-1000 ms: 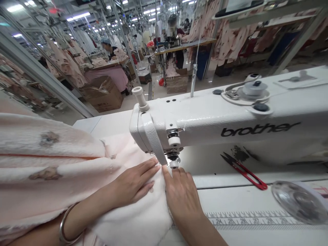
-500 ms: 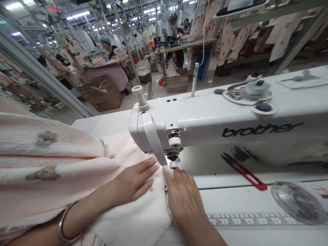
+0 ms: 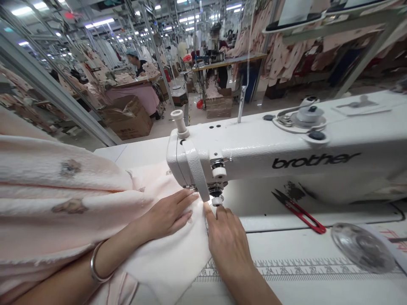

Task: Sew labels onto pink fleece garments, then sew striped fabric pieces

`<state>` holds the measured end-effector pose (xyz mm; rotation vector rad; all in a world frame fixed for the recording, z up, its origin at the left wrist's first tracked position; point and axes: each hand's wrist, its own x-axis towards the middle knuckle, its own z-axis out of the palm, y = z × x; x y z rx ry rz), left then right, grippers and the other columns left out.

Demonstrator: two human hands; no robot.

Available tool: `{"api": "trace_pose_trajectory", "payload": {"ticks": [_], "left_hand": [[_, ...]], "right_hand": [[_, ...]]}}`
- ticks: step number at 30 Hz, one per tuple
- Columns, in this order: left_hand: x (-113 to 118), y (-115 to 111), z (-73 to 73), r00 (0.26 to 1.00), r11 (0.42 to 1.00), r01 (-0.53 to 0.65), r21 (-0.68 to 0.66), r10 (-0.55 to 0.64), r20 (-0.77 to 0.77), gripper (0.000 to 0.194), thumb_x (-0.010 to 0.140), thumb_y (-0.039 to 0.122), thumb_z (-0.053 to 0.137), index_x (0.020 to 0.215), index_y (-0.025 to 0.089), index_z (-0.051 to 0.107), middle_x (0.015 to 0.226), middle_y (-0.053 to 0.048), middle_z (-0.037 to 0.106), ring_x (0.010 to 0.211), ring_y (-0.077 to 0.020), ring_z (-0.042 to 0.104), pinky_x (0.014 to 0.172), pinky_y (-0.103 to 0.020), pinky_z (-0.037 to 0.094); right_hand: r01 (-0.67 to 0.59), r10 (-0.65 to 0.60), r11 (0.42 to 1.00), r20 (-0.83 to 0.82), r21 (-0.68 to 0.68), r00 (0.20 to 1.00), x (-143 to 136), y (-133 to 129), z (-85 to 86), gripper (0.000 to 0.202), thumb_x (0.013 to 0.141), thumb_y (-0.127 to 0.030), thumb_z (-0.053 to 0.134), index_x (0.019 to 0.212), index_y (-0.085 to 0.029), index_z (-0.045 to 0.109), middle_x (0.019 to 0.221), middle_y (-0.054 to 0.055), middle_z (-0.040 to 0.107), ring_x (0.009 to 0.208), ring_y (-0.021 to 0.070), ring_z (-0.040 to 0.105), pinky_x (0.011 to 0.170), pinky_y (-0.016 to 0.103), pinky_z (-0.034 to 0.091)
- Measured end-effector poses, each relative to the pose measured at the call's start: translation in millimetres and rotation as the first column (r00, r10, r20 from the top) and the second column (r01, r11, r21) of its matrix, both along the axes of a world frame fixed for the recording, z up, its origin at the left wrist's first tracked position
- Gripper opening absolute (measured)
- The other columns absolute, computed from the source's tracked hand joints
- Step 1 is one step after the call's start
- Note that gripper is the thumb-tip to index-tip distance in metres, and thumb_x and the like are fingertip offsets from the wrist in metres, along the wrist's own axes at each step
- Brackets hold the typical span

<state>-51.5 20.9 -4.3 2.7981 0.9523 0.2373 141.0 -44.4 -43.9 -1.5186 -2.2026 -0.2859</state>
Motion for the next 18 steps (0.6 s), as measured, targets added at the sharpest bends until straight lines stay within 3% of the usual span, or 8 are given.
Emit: {"api": "trace_pose_trajectory", "payload": {"ticks": [4,7,10,14,16,18], "left_hand": [[-1,-4,0.8,0.999,1.0,-0.007,-0.007,0.007,0.033,0.045,0.088,0.023,0.043,0.131,0.014,0.035,0.132,-0.013,0.046,0.13,-0.024,0.038,0.107,-0.039,0.039],[-2,-7,-0.1,0.997,1.0,-0.012,0.015,0.011,0.072,0.044,0.087,0.022,0.043,0.131,0.015,0.035,0.131,-0.013,0.047,0.129,-0.0236,0.039,0.106,-0.04,0.04],[-1,-5,-2.9,0.994,0.998,-0.041,0.046,0.036,0.103,0.044,0.087,0.025,0.045,0.13,0.016,0.036,0.133,-0.014,0.046,0.127,-0.0238,0.042,0.105,-0.04,0.042],[-8,-9,0.6,0.981,0.984,-0.154,0.093,0.141,0.136,0.048,0.087,0.033,0.049,0.129,0.014,0.037,0.13,-0.016,0.047,0.123,-0.0257,0.046,0.101,-0.041,0.045],[-22,-27,12.5,0.979,0.976,-0.19,0.107,0.179,0.1,0.046,0.087,0.036,0.05,0.127,0.015,0.041,0.128,-0.016,0.05,0.119,-0.0269,0.05,0.097,-0.042,0.048],[-45,-59,31.4,0.97,0.961,-0.241,0.136,0.237,0.049,0.048,0.087,0.039,0.05,0.13,0.02,0.042,0.129,-0.012,0.052,0.116,-0.026,0.053,0.094,-0.039,0.051]], "right_hand": [[-0.025,0.025,1.0,-0.041,0.0,0.999,0,-8,6.5,0.044,0.083,-0.002,0.035,0.124,-0.006,0.051,0.079,0.009,0.049,0.068,0.0196,0.048,0.059,0.033,0.049],[-0.056,0.058,0.998,-0.096,0.029,0.994,-5,-12,8.7,0.043,0.085,-0.003,0.034,0.125,-0.004,0.048,0.093,0.014,0.053,0.085,0.023,0.051,0.069,0.035,0.051],[-0.056,0.063,0.997,-0.123,0.058,0.99,-24,-13,3.9,0.042,0.084,-0.001,0.031,0.121,-0.003,0.052,0.109,0.018,0.054,0.105,0.0279,0.048,0.085,0.042,0.047],[-0.024,0.032,0.998,-0.134,0.057,0.99,-49,-18,-1.5,0.038,0.088,-0.007,0.031,0.118,-0.003,0.054,0.117,0.019,0.056,0.113,0.0314,0.046,0.085,0.046,0.046],[-0.056,0.06,0.998,-0.132,0.038,0.989,-33,-27,0.2,0.037,0.091,-0.015,0.032,0.121,-0.009,0.054,0.119,0.014,0.057,0.112,0.0273,0.049,0.085,0.041,0.048],[-0.061,0.062,0.998,-0.145,0.011,0.988,13,-38,2.1,0.039,0.094,-0.021,0.032,0.129,-0.018,0.049,0.121,0.008,0.057,0.11,0.0216,0.053,0.084,0.035,0.049]]}}
